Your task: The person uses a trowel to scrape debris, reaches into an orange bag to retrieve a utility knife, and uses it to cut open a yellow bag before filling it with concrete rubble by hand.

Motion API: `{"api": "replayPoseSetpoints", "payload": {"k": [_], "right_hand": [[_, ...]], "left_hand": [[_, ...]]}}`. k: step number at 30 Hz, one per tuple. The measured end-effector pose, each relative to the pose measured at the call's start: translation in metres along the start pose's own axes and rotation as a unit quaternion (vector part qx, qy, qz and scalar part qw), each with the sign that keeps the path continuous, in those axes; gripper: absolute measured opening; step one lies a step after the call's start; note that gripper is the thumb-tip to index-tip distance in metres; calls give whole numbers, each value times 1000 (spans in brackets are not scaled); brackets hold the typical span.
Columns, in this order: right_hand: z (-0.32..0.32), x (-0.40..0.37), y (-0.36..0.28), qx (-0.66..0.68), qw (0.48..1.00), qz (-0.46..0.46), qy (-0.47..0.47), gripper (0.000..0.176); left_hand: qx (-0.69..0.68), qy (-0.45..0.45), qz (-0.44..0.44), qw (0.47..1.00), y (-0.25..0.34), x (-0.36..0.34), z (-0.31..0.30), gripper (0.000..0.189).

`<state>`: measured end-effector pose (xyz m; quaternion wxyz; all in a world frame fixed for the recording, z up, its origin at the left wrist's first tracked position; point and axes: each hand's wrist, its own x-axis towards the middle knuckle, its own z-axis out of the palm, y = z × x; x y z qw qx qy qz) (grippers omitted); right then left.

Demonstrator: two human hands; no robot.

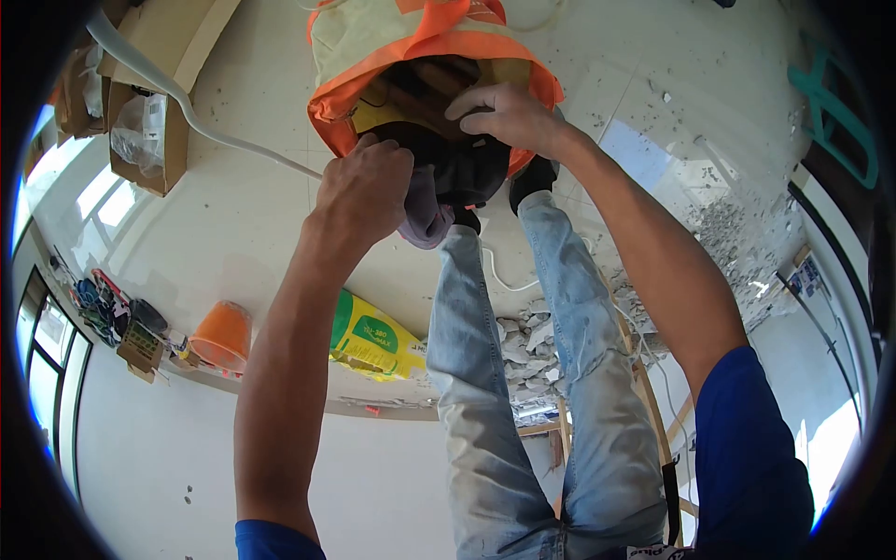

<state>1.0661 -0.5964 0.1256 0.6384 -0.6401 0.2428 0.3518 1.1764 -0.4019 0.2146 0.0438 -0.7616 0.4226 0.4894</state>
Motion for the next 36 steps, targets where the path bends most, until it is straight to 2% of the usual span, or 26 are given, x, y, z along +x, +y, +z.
{"api": "replayPoseSetpoints", "payload": {"k": [2,3,5,7,10,12,16,19,23,26,28,29,32,35,36], "right_hand": [[5,22,12,-153,984,-20,88,29],[10,31,18,-201,971,-65,113,31],[18,41,19,-377,906,-152,122,32],[23,53,20,-465,863,-160,118,34],[18,62,16,-492,864,-55,93,38],[12,55,-8,-535,845,14,20,39],[-4,42,-75,-634,741,132,-177,42],[-16,50,-113,-658,695,156,-243,48],[-32,33,-161,-661,686,172,-253,37],[-40,27,-161,-658,694,173,-236,38],[-37,23,-156,-640,717,170,-218,40],[-37,24,-154,-630,728,169,-211,42],[-35,33,-140,-614,767,95,-161,46],[-42,55,-109,-526,847,1,-78,48],[-41,61,-102,-530,846,3,-61,47]], "left_hand": [[14,-17,-3,1000,-1,-2,0,22],[21,-26,-4,999,-2,-3,0,23],[45,7,1,999,-9,-5,12,27],[90,16,-1,996,-19,-8,20,30],[168,-7,2,986,-42,-8,29,32],[203,-23,6,979,-60,-8,16,33],[194,17,19,981,-93,-17,-12,39],[183,42,9,982,-95,-34,-45,41],[168,79,23,982,-83,-53,-69,43],[173,93,42,980,-78,-53,-65,42],[180,105,52,977,-71,-55,-57,38],[191,125,53,972,-69,-56,-53,28],[202,110,52,972,-65,-58,-46,21],[203,119,60,970,-65,-58,-44,14],[201,118,62,971,-64,-57,-44,13]]}}
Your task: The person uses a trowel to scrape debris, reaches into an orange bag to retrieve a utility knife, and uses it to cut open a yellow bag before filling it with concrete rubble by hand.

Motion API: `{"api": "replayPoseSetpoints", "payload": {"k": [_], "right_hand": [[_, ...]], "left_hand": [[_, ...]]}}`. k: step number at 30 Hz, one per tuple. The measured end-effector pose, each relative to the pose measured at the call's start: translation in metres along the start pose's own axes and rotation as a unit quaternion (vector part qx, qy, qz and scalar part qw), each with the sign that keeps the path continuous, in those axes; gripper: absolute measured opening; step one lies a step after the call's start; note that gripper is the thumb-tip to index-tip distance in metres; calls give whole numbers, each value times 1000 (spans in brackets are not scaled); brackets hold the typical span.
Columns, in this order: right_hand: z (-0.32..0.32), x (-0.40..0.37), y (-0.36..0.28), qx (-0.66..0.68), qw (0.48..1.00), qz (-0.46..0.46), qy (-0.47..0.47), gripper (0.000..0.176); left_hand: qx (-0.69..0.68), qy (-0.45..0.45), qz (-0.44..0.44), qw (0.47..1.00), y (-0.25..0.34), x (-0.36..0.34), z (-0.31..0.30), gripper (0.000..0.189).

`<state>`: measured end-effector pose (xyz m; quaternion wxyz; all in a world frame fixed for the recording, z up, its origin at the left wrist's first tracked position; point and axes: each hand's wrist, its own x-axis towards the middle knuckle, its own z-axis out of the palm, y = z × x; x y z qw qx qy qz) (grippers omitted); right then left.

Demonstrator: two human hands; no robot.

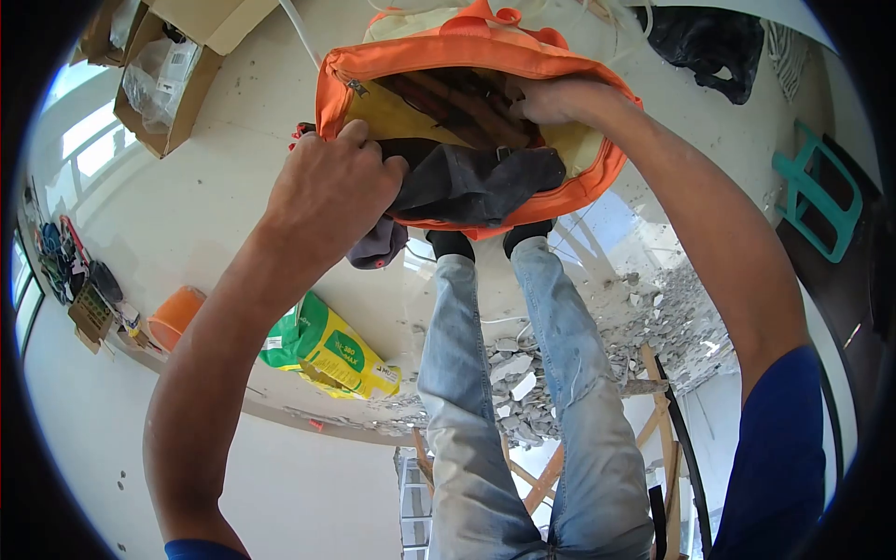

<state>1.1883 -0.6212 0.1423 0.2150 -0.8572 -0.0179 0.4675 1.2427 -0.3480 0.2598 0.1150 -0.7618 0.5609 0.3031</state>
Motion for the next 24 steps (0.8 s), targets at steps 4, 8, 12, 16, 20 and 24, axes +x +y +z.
{"api": "replayPoseSetpoints", "payload": {"k": [4,8,12,16,20,24], "right_hand": [[15,30,-16,-11,998,40,57,45],[55,50,-32,-55,995,79,15,47],[98,47,-37,-62,992,19,106,59],[108,38,-43,-97,989,5,111,55],[99,46,-32,-144,989,4,-36,52],[92,54,-5,8,997,80,3,49]], "left_hand": [[-22,33,-4,999,0,2,1,12],[-45,54,-12,997,2,1,3,12],[-60,69,-4,996,5,3,7,11],[-79,119,-5,990,8,6,2,10],[-88,126,-11,988,9,7,-3,10],[-92,128,-14,987,14,10,0,11]]}}
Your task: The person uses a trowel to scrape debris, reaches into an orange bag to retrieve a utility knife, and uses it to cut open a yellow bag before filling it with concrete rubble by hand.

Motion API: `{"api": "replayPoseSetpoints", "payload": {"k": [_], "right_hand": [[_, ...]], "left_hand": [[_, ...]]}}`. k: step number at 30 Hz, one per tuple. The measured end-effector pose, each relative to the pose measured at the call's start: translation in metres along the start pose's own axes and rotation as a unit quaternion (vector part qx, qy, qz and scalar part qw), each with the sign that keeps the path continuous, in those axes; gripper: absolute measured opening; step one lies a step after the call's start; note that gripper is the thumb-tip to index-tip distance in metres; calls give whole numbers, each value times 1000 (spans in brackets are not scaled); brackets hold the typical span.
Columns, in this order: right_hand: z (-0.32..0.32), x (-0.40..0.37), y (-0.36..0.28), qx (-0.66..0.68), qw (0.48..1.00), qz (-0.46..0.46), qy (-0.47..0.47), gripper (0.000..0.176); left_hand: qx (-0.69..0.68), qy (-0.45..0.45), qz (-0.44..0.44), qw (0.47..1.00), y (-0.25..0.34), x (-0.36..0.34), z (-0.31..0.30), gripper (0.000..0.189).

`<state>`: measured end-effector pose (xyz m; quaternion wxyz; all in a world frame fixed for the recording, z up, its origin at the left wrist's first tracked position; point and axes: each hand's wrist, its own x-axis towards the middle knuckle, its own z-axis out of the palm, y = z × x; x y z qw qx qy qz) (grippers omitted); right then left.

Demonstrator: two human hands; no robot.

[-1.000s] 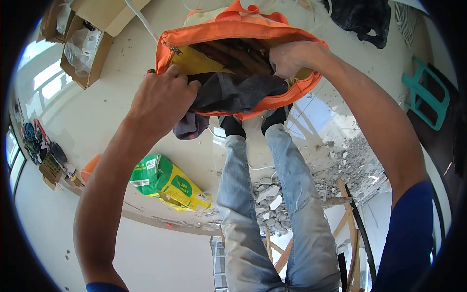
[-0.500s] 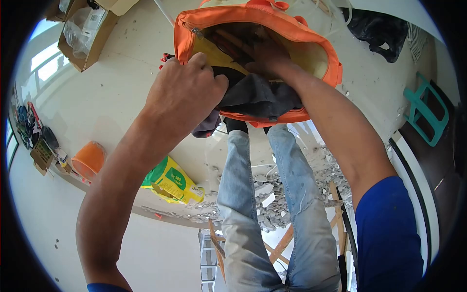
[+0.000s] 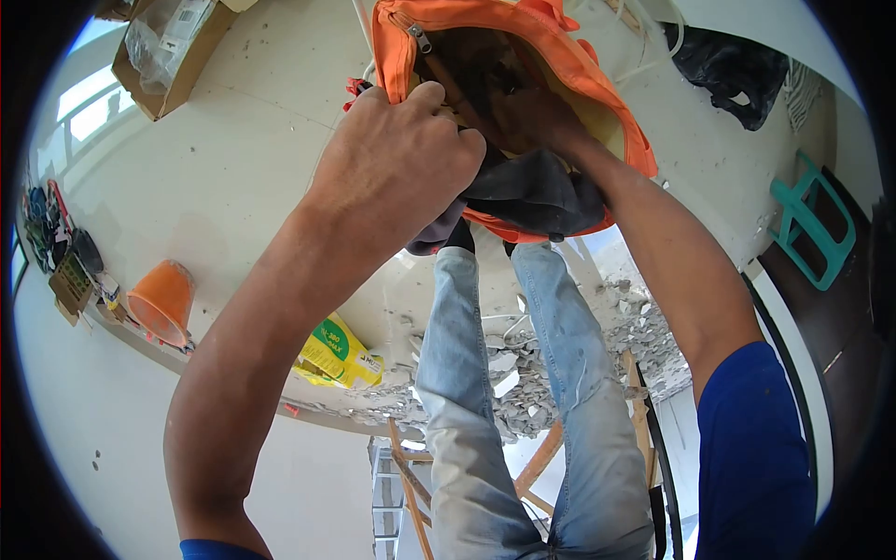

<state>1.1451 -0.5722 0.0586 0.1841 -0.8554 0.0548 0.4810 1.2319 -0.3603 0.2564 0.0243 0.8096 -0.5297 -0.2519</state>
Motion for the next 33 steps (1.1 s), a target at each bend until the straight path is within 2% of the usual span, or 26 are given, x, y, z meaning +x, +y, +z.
{"api": "replayPoseSetpoints", "payload": {"k": [2,4,6,7,9,15,18,20,23,27,30,31,33], "right_hand": [[-1,5,21,182,977,55,100,49],[12,15,32,113,975,-8,190,46],[29,24,44,80,966,-48,241,53],[31,28,46,81,963,-59,250,62],[40,28,52,89,967,-57,231,70],[6,13,35,159,979,-20,129,52],[24,35,46,70,995,-53,56,47],[35,34,49,15,993,-107,50,47],[46,21,41,147,981,-118,50,48],[37,-3,10,224,972,-51,51,49],[23,-2,4,121,992,17,33,49],[13,-11,-2,58,996,40,58,49],[14,-11,15,17,991,24,134,50]], "left_hand": [[-4,24,-1,1000,1,-1,5,12],[-3,44,-7,999,-1,-3,7,12],[-8,52,-10,999,1,-4,10,13],[-11,42,-13,999,1,-5,12,13],[-18,21,-18,999,3,-7,14,14],[-9,37,-18,999,7,-9,17,15],[-11,47,-19,999,8,-9,20,14],[-17,43,-18,999,11,-9,23,14],[-22,48,-20,998,11,-9,28,13],[-11,29,-30,999,13,-11,26,11],[-11,39,-33,999,13,-12,26,11],[-13,35,-36,999,13,-12,25,11],[-15,31,-43,998,13,-13,22,10]]}}
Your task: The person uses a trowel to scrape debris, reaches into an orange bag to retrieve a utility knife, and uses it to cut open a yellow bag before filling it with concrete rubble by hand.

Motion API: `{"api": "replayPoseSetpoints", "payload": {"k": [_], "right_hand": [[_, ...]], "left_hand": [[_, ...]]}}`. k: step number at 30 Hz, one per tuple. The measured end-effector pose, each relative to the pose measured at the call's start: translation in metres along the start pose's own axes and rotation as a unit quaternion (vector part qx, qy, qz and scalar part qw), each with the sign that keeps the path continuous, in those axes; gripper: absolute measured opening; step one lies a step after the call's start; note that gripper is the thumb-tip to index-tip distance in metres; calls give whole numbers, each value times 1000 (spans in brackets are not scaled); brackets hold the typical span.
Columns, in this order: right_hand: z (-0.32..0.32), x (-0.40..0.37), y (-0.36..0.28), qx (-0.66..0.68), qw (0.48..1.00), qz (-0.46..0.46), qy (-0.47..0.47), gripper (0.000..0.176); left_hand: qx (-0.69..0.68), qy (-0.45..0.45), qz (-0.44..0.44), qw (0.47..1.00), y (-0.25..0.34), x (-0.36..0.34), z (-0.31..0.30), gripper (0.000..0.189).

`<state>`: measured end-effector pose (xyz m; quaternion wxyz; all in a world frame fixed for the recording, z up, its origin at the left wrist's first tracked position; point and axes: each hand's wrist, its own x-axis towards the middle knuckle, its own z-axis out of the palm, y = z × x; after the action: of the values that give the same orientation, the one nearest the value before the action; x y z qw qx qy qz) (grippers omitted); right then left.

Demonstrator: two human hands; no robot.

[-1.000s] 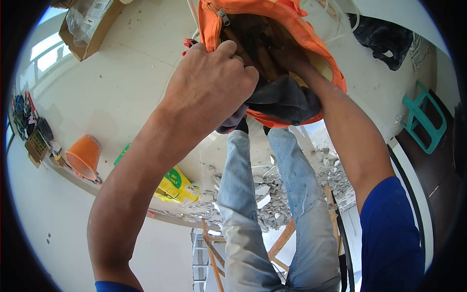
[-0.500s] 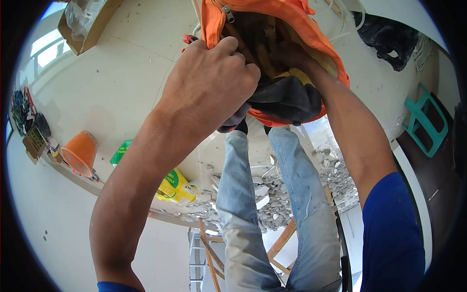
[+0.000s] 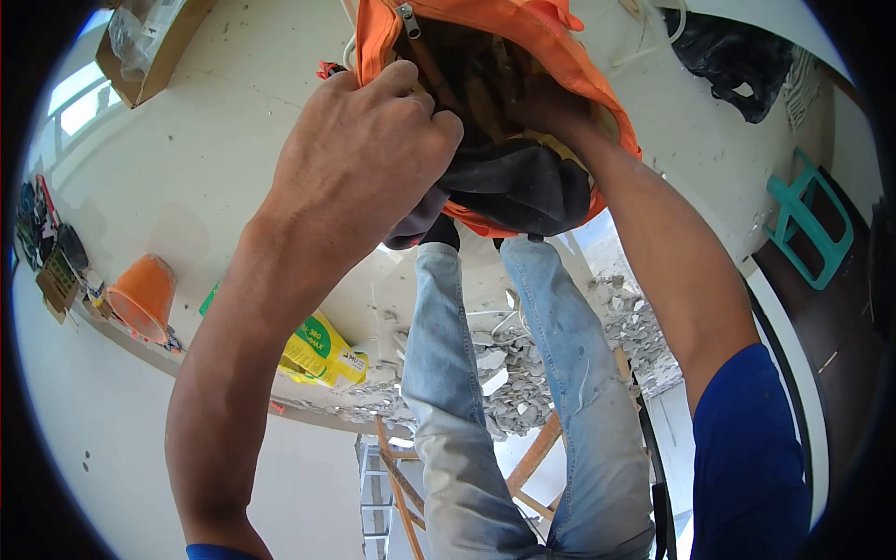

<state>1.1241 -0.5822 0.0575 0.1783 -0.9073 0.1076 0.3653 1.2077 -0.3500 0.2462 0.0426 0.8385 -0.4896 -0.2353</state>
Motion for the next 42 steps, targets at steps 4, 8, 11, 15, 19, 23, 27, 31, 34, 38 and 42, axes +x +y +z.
{"api": "replayPoseSetpoints", "payload": {"k": [4,8,11,15,19,23,27,31,34,38,42], "right_hand": [[-2,10,49,-44,980,-91,171,63],[15,25,74,-56,978,-78,186,62],[15,30,79,-74,979,-84,173,60],[-23,17,53,-28,993,-52,102,50],[-111,6,0,342,916,105,-183,34],[-165,6,-38,574,791,58,-205,48],[-162,41,-47,600,789,78,-107,29],[-143,58,-46,463,884,51,39,22],[-98,79,-35,88,992,-75,54,37],[-86,66,-60,-21,996,-34,-79,43],[-1,130,-23,87,987,-113,74,41]], "left_hand": [[-6,13,-6,1000,2,-5,-1,9],[-26,4,-10,1000,2,-14,3,8],[-27,13,-10,1000,0,-17,6,8],[-20,41,-10,999,-6,-20,4,10],[-9,68,-2,998,-14,-21,8,11],[4,71,15,997,-19,-17,5,11],[33,50,9,998,-36,-12,-4,11],[44,55,13,997,-50,-9,-8,22],[43,27,5,999,-43,-9,-12,26],[16,34,6,999,-38,-14,-13,23],[28,25,10,999,-36,-17,-12,20]]}}
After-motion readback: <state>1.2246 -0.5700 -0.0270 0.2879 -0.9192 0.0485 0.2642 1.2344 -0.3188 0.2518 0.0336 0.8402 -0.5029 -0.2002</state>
